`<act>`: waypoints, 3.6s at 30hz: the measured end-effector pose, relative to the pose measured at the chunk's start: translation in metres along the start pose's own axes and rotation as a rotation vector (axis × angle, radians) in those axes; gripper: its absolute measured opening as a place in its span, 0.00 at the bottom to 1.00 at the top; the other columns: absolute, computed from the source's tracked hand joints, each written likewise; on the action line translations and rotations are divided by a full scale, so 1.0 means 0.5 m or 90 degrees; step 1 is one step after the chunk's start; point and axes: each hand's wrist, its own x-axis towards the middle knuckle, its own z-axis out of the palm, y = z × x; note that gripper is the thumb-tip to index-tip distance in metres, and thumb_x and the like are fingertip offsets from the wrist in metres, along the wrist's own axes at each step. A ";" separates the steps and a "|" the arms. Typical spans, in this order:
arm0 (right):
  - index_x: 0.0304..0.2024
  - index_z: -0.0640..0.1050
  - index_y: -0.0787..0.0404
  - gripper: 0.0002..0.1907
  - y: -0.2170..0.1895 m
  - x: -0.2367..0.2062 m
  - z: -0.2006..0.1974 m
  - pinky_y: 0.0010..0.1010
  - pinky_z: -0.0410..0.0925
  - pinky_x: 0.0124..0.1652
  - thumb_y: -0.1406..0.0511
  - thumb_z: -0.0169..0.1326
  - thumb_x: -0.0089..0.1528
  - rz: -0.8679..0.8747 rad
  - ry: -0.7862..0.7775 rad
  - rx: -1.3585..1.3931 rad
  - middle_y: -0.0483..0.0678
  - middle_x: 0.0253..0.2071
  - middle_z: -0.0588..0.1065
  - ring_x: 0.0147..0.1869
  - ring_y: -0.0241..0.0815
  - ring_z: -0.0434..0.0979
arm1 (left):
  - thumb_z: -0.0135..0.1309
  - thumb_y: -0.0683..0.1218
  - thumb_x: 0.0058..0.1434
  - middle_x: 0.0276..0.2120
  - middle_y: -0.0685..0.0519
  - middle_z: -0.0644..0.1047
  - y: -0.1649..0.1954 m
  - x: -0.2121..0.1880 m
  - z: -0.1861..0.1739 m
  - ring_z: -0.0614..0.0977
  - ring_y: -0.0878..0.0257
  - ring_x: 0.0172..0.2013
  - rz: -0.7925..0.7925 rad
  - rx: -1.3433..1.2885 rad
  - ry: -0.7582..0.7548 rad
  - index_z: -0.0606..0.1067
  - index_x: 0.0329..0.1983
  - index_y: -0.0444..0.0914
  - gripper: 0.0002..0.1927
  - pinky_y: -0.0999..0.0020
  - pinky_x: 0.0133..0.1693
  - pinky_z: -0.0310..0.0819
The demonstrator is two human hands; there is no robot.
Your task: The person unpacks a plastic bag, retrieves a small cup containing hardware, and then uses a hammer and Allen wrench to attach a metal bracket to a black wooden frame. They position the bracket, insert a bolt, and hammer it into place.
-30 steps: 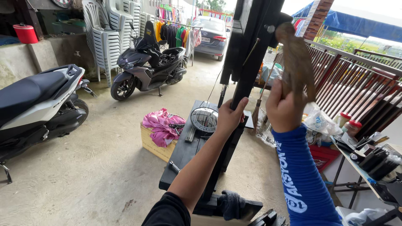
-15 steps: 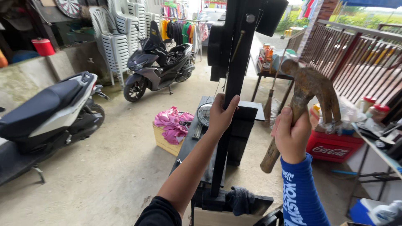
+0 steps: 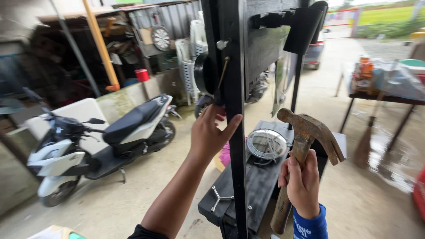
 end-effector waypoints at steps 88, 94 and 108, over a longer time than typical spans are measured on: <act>0.45 0.81 0.70 0.07 0.199 0.314 0.266 0.20 0.72 0.42 0.75 0.61 0.64 -0.069 -0.079 0.377 0.47 0.38 0.80 0.40 0.32 0.79 | 0.58 0.68 0.59 0.23 0.54 0.79 0.100 -0.011 0.062 0.84 0.64 0.25 -0.169 0.260 -0.087 0.73 0.48 0.39 0.30 0.69 0.26 0.77; 0.46 0.80 0.71 0.09 0.203 0.315 0.263 0.21 0.72 0.42 0.76 0.61 0.63 -0.054 -0.088 0.416 0.47 0.38 0.79 0.39 0.31 0.79 | 0.61 0.69 0.61 0.39 0.51 0.73 0.110 0.124 -0.053 0.75 0.68 0.35 0.091 0.317 0.176 0.65 0.53 0.40 0.35 0.73 0.33 0.77; 0.46 0.81 0.70 0.11 0.207 0.307 0.277 0.21 0.71 0.43 0.75 0.64 0.61 -0.037 -0.058 0.406 0.47 0.37 0.79 0.39 0.32 0.78 | 0.60 0.76 0.47 0.49 0.45 0.82 0.121 0.402 -0.064 0.87 0.55 0.48 0.001 0.278 0.012 0.62 0.68 0.38 0.55 0.57 0.49 0.84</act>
